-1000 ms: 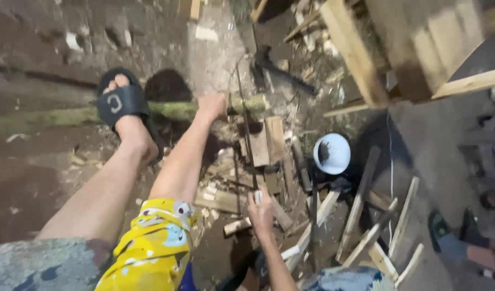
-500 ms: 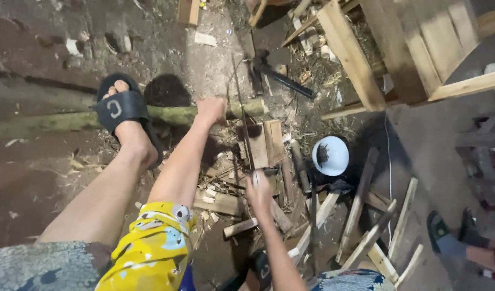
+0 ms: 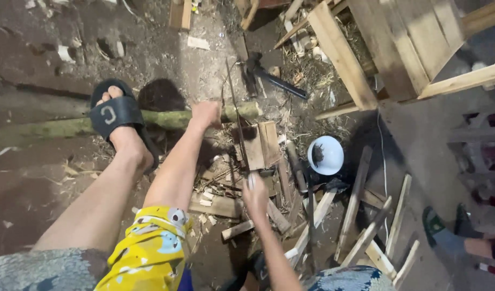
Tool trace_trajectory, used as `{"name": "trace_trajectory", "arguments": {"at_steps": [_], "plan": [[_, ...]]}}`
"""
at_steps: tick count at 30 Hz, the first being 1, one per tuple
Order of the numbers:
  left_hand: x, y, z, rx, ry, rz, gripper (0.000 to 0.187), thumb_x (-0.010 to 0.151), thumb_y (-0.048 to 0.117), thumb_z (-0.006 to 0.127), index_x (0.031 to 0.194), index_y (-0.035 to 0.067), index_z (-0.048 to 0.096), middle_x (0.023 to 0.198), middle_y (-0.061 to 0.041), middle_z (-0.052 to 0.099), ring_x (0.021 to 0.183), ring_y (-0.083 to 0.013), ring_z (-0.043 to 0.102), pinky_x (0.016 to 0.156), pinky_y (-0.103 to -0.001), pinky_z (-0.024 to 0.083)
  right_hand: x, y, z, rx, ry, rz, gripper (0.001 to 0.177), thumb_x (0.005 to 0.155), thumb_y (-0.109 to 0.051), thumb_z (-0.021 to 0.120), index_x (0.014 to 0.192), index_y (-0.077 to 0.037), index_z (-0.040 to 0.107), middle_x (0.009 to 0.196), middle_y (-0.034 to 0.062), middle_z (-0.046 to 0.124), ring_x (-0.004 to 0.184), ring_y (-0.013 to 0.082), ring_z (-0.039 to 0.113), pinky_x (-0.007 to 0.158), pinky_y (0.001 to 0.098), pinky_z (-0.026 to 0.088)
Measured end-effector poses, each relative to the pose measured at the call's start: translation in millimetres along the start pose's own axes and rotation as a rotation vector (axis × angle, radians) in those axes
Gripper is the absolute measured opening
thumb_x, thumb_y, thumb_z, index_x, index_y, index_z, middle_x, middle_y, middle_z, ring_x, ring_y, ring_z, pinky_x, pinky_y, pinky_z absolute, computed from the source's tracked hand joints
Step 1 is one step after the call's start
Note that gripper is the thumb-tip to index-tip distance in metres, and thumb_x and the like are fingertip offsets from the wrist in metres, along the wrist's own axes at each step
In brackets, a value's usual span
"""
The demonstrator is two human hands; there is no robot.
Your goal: The person saws a long wooden log with a hand saw while seated on the floor. They then pick up a wooden frame and saw one of its side pieces.
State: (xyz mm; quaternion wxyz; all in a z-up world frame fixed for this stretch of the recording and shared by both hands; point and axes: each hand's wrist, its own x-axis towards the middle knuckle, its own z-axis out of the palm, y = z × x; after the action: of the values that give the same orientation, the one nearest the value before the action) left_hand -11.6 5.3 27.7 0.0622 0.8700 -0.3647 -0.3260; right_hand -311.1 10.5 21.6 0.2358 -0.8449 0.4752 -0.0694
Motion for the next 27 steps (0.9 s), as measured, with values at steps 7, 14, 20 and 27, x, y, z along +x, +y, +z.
{"name": "trace_trajectory", "arguments": {"at_steps": [7, 14, 20, 27], "plan": [[29, -16, 16, -0.085, -0.039, 0.033, 0.054, 0.058, 0.031, 0.083, 0.106, 0.011, 0.069, 0.107, -0.013, 0.069, 0.106, -0.0317, 0.063, 0.087, -0.056, 0.046, 0, -19, -2, 0.1, 0.051, -0.006, 0.014, 0.075, -0.021, 0.071, 0.081, -0.01, 0.065, 0.066, 0.0127, 0.066, 0.07, 0.034, 0.067, 0.055, 0.0401, 0.051], [33, -17, 27, -0.047, 0.012, 0.014, 0.058, 0.061, 0.038, 0.08, 0.111, 0.013, 0.067, 0.113, -0.008, 0.068, 0.112, -0.0303, 0.06, 0.096, -0.075, 0.016, -40, -24, -29, 0.177, 0.013, 0.141, 0.012, 0.077, -0.019, 0.072, 0.081, -0.008, 0.068, 0.073, 0.016, 0.067, 0.071, 0.0263, 0.065, 0.063, 0.0371, 0.049], [45, -24, 41, -0.039, 0.008, 0.03, 0.055, 0.062, 0.032, 0.08, 0.111, 0.011, 0.066, 0.113, -0.011, 0.068, 0.112, -0.0304, 0.06, 0.094, -0.068, 0.029, 56, -52, 10, 0.078, -0.008, -0.08, 0.052, 0.085, -0.044, 0.054, 0.117, -0.004, 0.047, 0.109, 0.0202, 0.062, 0.08, 0.0228, 0.065, 0.066, 0.033, 0.054], [9, -6, -3, -0.041, -0.018, 0.014, 0.052, 0.062, 0.031, 0.083, 0.106, 0.009, 0.068, 0.105, -0.012, 0.069, 0.104, -0.033, 0.063, 0.085, -0.059, 0.045, -49, -4, -20, 0.163, -0.052, 0.341, 0.035, 0.077, -0.024, 0.073, 0.109, -0.011, 0.068, 0.09, 0.0132, 0.071, 0.09, 0.0296, 0.067, 0.078, 0.0381, 0.052]]}}
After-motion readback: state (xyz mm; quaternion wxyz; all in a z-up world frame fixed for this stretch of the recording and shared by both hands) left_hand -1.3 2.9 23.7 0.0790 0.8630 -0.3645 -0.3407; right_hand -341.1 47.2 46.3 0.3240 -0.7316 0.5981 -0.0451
